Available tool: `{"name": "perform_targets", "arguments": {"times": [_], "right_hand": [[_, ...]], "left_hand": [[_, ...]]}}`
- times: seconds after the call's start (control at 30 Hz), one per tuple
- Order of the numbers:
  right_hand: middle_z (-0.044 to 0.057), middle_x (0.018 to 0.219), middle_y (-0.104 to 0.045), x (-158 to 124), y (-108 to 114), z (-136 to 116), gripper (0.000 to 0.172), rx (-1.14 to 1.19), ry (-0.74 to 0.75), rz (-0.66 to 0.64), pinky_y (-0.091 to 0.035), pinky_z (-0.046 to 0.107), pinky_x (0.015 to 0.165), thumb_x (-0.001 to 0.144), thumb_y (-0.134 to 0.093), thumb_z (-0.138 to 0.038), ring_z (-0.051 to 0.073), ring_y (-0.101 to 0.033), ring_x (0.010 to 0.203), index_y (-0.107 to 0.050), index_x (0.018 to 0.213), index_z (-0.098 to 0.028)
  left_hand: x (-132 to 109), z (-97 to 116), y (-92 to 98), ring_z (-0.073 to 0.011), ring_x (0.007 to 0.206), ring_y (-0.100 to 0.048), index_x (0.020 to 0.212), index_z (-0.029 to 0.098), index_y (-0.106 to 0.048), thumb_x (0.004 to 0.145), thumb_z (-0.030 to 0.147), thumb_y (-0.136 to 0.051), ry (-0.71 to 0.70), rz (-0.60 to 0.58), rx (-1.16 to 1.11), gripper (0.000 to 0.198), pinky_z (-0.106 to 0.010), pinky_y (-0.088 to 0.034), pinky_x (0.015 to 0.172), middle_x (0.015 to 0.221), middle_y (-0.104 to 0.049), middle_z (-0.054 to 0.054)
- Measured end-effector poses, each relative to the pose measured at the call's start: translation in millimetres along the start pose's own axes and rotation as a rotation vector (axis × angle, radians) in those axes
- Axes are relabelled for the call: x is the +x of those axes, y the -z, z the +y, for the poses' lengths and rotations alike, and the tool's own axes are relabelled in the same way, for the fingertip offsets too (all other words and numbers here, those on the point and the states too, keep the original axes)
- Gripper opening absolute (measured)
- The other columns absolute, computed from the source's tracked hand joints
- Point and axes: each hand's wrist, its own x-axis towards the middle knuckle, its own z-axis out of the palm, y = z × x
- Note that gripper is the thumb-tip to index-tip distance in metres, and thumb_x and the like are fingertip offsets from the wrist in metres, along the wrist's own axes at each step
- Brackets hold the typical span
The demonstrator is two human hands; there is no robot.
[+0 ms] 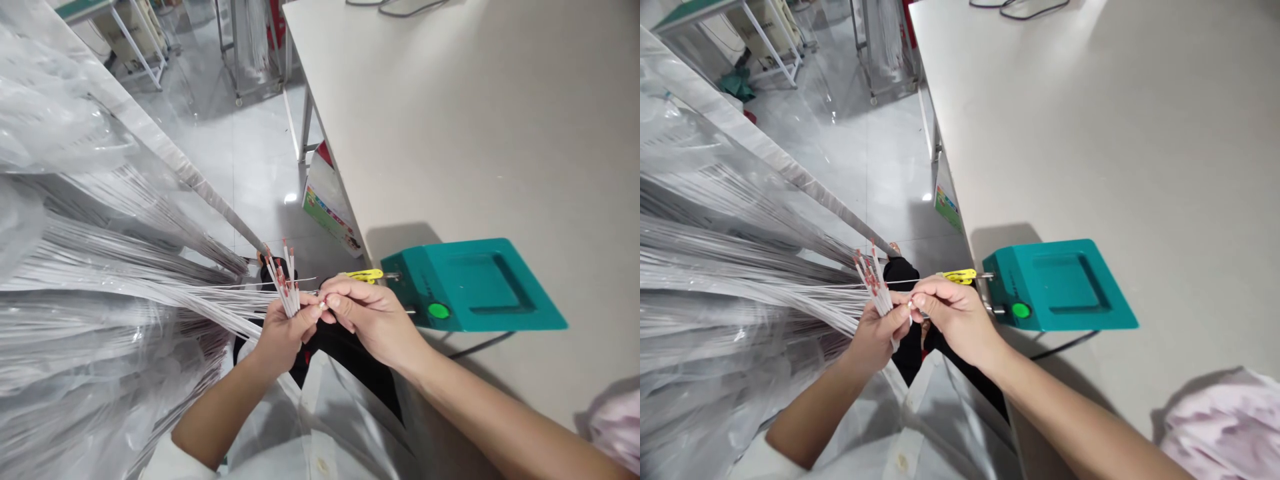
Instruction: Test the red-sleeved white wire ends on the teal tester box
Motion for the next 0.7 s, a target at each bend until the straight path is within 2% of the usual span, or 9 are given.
{"name": "perform_targets", "arguments": {"times": [0.17,0.37,0.47,0.57,0.7], "right_hand": [[0.001,0.071,-0.057,-2,-6,1,0.015,-0.077,0.051,0.099,-0.036,0.021,0.039,0.076,-0.066,-0.031,0.008,-0.05,0.051,-0.066,0.072,-0.016],[0.002,0.072,-0.057,-3,-7,-2,0.015,-0.264,0.137,0.074,-0.044,0.024,0.048,0.081,-0.06,-0.03,0.009,-0.051,0.054,-0.063,0.074,-0.017],[0.002,0.07,-0.056,-5,-4,-3,0.012,-0.493,0.299,0.044,-0.047,0.027,0.058,0.084,-0.054,-0.022,0.012,-0.054,0.062,-0.06,0.074,-0.018],[0.005,0.076,-0.06,-6,2,-1,0.01,-0.84,0.532,0.039,-0.048,0.027,0.063,0.083,-0.051,-0.014,0.014,-0.058,0.07,-0.059,0.079,-0.018],[0.009,0.089,-0.064,-9,12,3,0.013,-1.244,0.807,0.046,-0.051,0.028,0.066,0.081,-0.05,-0.012,0.017,-0.062,0.078,-0.059,0.089,-0.018]], "left_hand": [[0,0,-5.8,-0.0013,0.037,-0.034,0.072,0.013,-0.063,0.064,0.034,-0.074,0.066,0.056,-0.113,0.025,-0.018,-0.02,0.037,0.056,-0.06,0.001],[-3,-3,-5.4,-0.0019,0.038,-0.036,0.074,0.014,-0.064,0.067,0.034,-0.071,0.028,0.048,-0.085,0.023,-0.019,-0.022,0.038,0.06,-0.06,0.001],[-5,-3,-2.0,-0.0031,0.04,-0.034,0.073,0.014,-0.065,0.071,0.036,-0.068,-0.01,0.053,0.033,0.023,-0.02,-0.023,0.04,0.052,-0.051,0.004],[-9,-1,0.6,-0.0046,0.043,-0.032,0.074,0.014,-0.067,0.073,0.036,-0.067,-0.05,0.056,0.21,0.022,-0.021,-0.024,0.043,0.046,-0.04,0.006],[-11,2,-0.3,-0.0056,0.045,-0.032,0.071,0.015,-0.066,0.076,0.038,-0.064,-0.049,0.061,0.297,0.024,-0.022,-0.024,0.045,0.047,-0.041,0.005]]}}
